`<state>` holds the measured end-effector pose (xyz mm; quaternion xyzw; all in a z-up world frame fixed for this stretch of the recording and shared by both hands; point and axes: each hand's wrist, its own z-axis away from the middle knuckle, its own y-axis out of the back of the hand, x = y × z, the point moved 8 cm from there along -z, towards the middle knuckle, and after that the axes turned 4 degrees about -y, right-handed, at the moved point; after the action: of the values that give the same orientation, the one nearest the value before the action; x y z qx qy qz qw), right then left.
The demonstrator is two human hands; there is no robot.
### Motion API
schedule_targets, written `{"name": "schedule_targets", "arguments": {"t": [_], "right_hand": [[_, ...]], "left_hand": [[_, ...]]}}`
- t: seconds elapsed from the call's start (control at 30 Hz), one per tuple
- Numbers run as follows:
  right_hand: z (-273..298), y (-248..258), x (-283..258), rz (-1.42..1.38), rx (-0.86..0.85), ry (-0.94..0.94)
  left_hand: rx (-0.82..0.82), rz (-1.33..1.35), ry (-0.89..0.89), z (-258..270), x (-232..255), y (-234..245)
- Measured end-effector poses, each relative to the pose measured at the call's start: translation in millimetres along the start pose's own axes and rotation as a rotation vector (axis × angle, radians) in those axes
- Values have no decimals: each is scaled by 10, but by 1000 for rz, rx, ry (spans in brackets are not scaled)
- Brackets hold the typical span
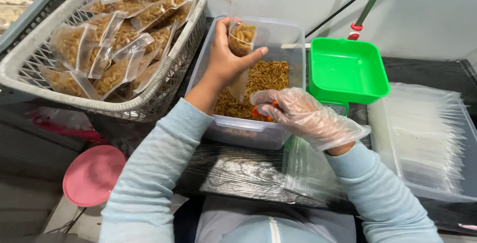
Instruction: Packaging dried insects into small plastic bags using a scoop and a scale
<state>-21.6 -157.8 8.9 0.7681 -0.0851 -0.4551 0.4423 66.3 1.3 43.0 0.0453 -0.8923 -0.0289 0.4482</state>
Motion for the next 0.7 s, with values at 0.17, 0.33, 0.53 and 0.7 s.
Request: {"name": "schedule_targets", "arguments": {"t": [0.17, 0.33, 0.53, 0.7], "right_hand": [[13, 18, -34, 31, 63, 71], [9, 18, 20, 14, 94, 86], [5, 19, 34, 82, 138, 113], [-1, -26, 61, 93, 104, 70]], "left_hand": [[18, 42, -14, -11, -114, -37], [50, 26, 11, -63, -7, 21], [96, -76, 7, -203, 227, 67], [31, 66, -39, -390, 311, -83]]}}
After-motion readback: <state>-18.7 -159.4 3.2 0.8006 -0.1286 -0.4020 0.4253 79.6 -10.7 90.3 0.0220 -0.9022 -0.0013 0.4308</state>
